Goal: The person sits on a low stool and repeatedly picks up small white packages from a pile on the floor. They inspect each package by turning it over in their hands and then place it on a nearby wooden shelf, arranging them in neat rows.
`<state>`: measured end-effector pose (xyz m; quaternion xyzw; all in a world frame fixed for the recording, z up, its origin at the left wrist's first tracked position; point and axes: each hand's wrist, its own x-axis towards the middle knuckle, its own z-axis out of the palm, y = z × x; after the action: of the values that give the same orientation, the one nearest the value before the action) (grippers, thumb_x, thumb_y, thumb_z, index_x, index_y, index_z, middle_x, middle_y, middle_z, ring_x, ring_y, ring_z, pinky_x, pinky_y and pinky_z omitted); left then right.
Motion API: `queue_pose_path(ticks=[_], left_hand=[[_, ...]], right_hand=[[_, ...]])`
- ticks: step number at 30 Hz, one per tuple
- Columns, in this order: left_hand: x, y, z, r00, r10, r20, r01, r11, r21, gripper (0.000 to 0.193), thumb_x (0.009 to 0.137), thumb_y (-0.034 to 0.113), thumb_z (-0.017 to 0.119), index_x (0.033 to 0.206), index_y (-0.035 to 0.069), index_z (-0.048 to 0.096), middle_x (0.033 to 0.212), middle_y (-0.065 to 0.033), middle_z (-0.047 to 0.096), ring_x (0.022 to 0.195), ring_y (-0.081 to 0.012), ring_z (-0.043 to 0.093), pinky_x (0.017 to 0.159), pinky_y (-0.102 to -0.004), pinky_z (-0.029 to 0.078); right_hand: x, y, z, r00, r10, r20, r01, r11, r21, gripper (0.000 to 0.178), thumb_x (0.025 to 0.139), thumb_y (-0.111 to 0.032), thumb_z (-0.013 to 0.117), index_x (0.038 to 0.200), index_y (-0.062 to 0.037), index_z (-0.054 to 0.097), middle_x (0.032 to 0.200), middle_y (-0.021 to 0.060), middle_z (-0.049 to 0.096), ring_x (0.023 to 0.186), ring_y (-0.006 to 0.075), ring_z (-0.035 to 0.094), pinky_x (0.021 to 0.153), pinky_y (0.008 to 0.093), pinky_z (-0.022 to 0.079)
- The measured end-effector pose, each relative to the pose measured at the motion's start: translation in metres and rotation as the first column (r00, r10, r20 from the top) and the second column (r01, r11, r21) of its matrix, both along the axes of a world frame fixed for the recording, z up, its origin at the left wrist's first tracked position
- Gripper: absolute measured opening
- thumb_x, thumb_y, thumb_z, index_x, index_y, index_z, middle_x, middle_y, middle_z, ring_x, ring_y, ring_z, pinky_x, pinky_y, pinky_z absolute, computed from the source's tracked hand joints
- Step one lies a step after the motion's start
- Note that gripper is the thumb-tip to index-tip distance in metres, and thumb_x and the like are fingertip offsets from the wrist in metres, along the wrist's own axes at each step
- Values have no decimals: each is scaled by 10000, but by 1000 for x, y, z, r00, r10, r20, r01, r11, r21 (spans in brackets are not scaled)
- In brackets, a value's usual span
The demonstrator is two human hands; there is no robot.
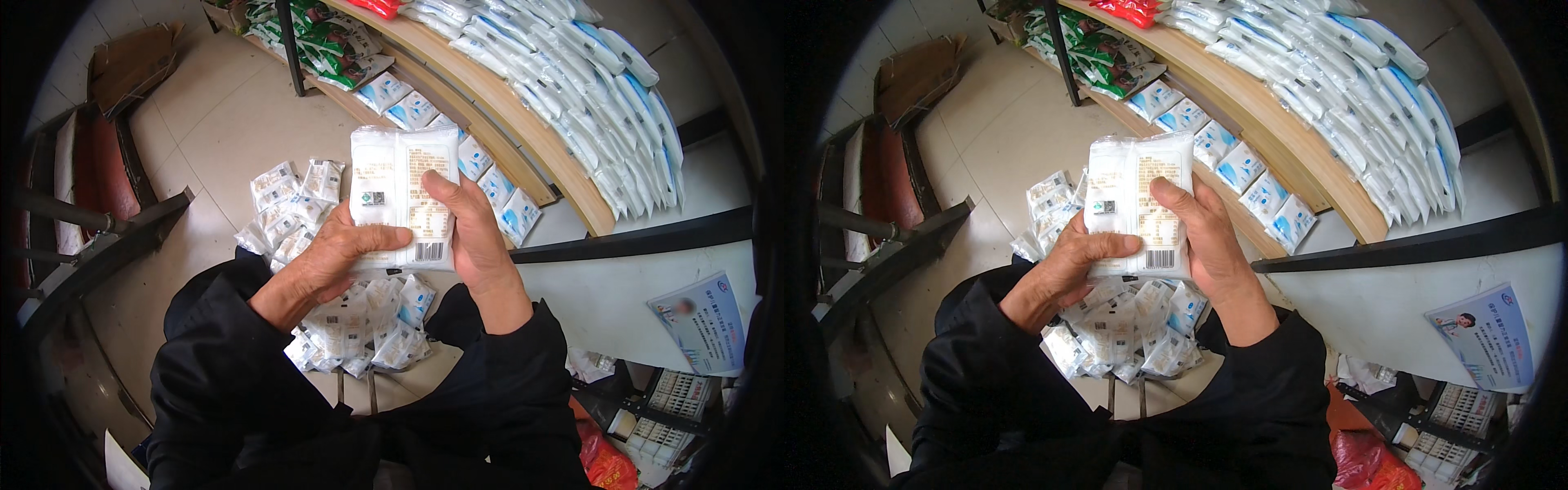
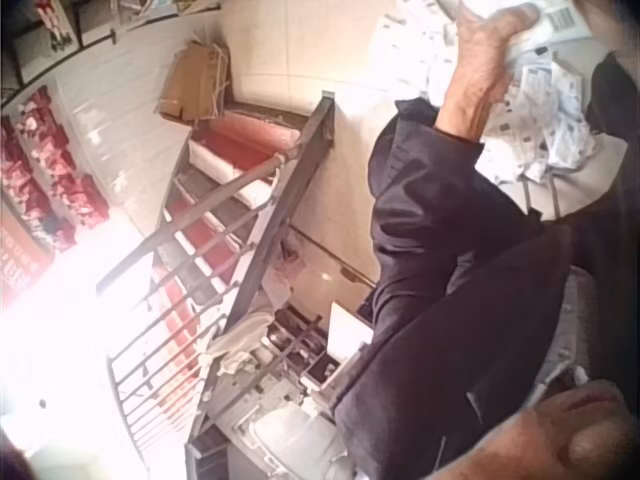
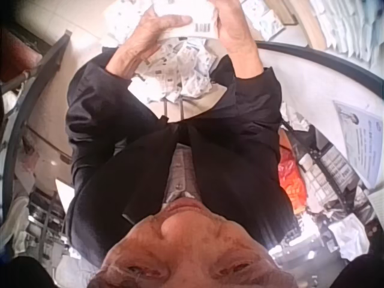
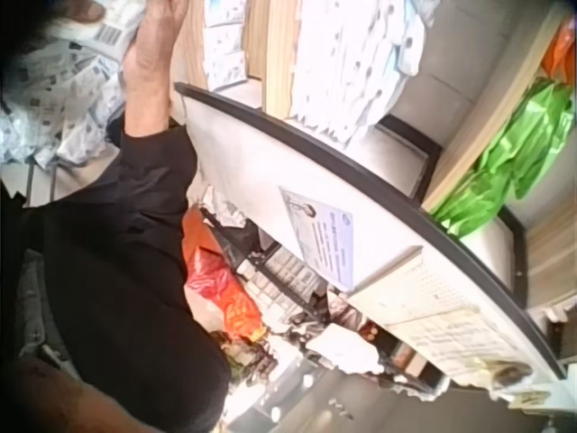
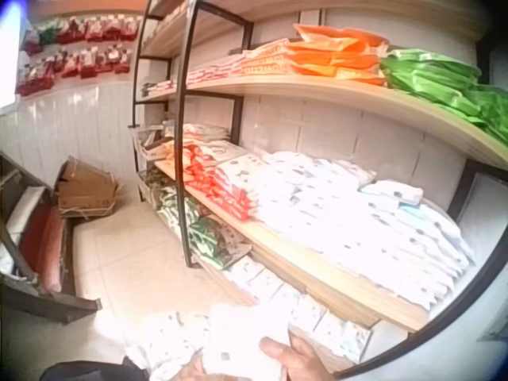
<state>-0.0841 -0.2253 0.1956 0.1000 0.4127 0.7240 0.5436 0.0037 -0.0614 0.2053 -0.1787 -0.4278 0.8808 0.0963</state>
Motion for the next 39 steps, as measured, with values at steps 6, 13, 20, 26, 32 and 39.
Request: queue_pose_path(ticks=[6, 13, 20, 26, 32, 39], left_hand=[[-7, 3, -13, 983, -22, -180, 2, 994, -112, 633, 918, 210, 743, 1450, 19, 460, 1339, -179, 618, 1262, -287, 602, 1089, -435, 481], [5, 7, -29, 777, 83, -624, -170, 982, -81, 819, 918, 392, 764, 1519, 4, 364, 1539, -231, 420, 1445, -360, 418, 1190, -458, 361], [6, 15, -20, 963, 259, -80, -257, 966, 26, 611, 921, 259, 754, 1420, 16, 498, 1346, -131, 613, 1235, -271, 602, 1108, -427, 455], [-11, 3, -11, 934, 184, 307, -230, 965, 122, 553, 950, 272, 669, 1379, -38, 510, 1327, -175, 626, 1246, -312, 619, 1107, -454, 477], [-12, 5, -12, 933, 194, 302, -219, 974, 51, 641, 918, 300, 702, 1439, 7, 468, 1372, -174, 611, 1263, -336, 611, 1145, -488, 446], [-11, 3, -21, 949, 250, 191, -256, 967, 6, 582, 899, 180, 737, 1380, -39, 494, 1307, -179, 636, 1178, -304, 663, 1064, -437, 532]], right_hand=[[1, 2, -2, 993, -119, 3, 119, 993, 28, 431, 1011, -205, 634, 1357, 34, 542, 1222, 144, 676, 1056, 210, 695, 922, 351, 573], [-3, -6, 4, 944, -304, -127, 330, 867, 373, 420, 1063, -253, 565, 1386, 11, 518, 1208, 116, 663, 1062, 184, 665, 907, 332, 552], [6, -27, 23, 968, -165, -186, 244, 784, 571, 540, 1048, -343, 587, 1423, 32, 484, 1375, 195, 604, 1275, 245, 563, 1117, 376, 420], [15, 13, -2, 990, -82, 114, 16, 872, 489, 454, 1010, -351, 674, 1258, 19, 590, 1144, 114, 671, 1056, 168, 637, 922, 333, 533], [21, -1, -6, 992, 33, 119, -74, 930, 359, 397, 965, -349, 734, 1093, 14, 637, 988, 81, 696, 829, 111, 670, 723, 267, 582], [23, -4, -16, 989, 38, 145, -76, 959, 273, 325, 965, -301, 732, 1061, -6, 635, 951, 77, 703, 792, 110, 683, 657, 253, 580]])
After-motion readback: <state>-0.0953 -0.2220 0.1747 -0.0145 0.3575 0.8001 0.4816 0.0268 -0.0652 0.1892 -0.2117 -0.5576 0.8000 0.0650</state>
